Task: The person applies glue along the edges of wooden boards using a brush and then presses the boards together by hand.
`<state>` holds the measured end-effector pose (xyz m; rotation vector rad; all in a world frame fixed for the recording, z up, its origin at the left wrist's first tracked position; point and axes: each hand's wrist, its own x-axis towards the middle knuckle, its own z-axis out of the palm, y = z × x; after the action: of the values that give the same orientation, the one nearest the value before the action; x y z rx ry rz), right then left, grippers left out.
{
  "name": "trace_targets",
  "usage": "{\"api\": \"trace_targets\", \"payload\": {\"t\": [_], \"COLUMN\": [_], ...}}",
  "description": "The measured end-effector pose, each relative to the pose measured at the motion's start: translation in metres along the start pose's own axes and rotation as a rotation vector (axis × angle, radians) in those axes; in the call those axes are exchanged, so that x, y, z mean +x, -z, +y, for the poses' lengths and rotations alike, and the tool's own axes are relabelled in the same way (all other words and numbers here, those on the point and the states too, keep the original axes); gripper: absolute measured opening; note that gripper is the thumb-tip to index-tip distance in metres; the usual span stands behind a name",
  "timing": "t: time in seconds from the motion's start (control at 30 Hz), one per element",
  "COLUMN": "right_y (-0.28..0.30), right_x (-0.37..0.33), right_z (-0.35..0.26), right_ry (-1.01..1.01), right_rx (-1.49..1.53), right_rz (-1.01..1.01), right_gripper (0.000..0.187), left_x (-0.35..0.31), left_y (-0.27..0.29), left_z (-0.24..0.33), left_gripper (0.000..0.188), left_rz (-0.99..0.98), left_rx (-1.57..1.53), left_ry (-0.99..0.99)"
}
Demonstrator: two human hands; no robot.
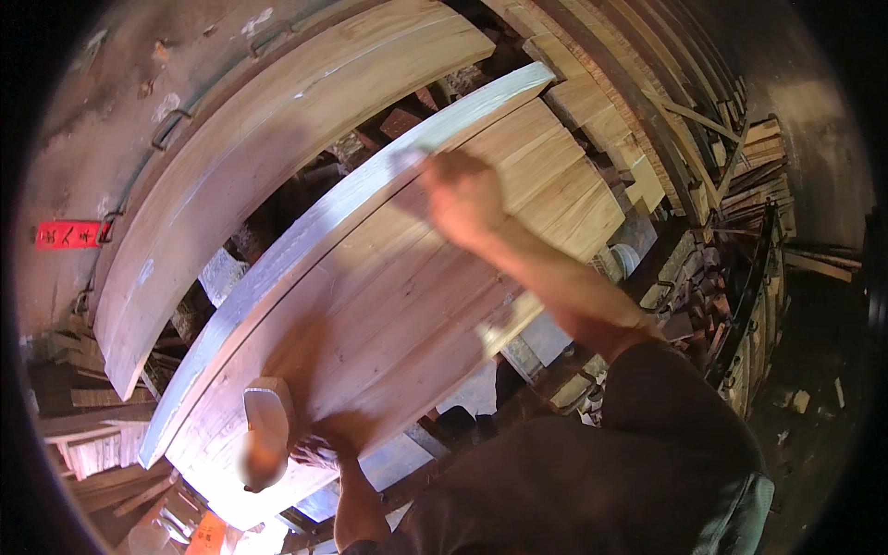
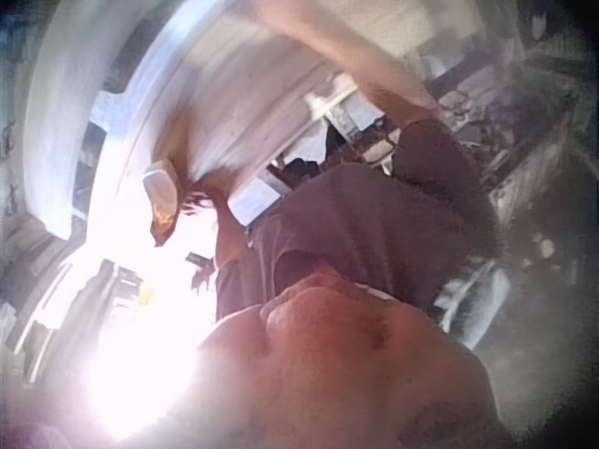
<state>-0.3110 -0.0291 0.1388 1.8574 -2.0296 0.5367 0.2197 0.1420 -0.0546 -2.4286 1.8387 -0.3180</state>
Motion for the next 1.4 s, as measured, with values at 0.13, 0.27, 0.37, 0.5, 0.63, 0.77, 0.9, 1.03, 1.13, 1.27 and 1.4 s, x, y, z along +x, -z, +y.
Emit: {"api": "trace_targets", "payload": {"t": [0.13, 0.27, 0.37, 0.5, 0.63, 0.77, 0.9, 1.03, 1.13, 1.27, 1.4], "right_y": [-0.008, -0.048, -0.050, -0.037, -0.045, -0.008, -0.013, -0.027, -0.027, -0.018, -0.035], "right_x": [0.025, 0.021, -0.030, -0.051, -0.023, 0.000, 0.009, 0.036, 0.055, 0.032, 0.015], "right_z": [-0.006, 0.141, 0.256, 0.301, 0.243, 0.090, 0.052, 0.141, 0.226, 0.252, 0.125], "right_ry": [-0.494, -1.327, -1.559, -1.234, -0.744, -0.051, -0.107, -0.455, -0.516, -0.267, 0.054], "right_rx": [0.747, 1.351, 1.359, 1.088, 1.092, 0.087, 0.470, 0.449, 0.004, -0.361, 0.023], "right_rz": [-0.225, -0.012, 0.233, 0.625, 0.656, 0.116, -0.037, 0.024, 0.042, 0.100, 0.144], "right_gripper": [0.014, 0.012, 0.011, 0.006, 0.008, 0.015, 0.010, 0.008, 0.012, 0.013, 0.005], "left_x": [-0.032, -0.020, -0.019, -0.014, -0.017, -0.017, -0.002, -0.005, -0.013, 0.005, -0.003], "left_y": [-0.073, -0.044, -0.035, -0.029, -0.030, -0.029, -0.026, -0.015, -0.005, -0.020, -0.021], "left_z": [-0.027, 0.009, 0.007, 0.014, 0.015, 0.012, 0.003, -0.008, -0.014, 0.005, 0.006], "left_gripper": [0.024, 0.025, 0.025, 0.026, 0.027, 0.028, 0.029, 0.030, 0.031, 0.032, 0.033], "left_rz": [-0.131, -0.062, -0.051, -0.042, -0.048, -0.037, -0.030, -0.017, -0.007, -0.014, 0.000], "left_rx": [0.010, -0.065, -0.075, -0.074, -0.079, -0.077, -0.083, -0.069, -0.053, -0.078, -0.063], "left_ry": [0.067, 0.014, 0.023, 0.010, 0.003, 0.020, -0.016, 0.018, 0.055, -0.021, -0.002]}}
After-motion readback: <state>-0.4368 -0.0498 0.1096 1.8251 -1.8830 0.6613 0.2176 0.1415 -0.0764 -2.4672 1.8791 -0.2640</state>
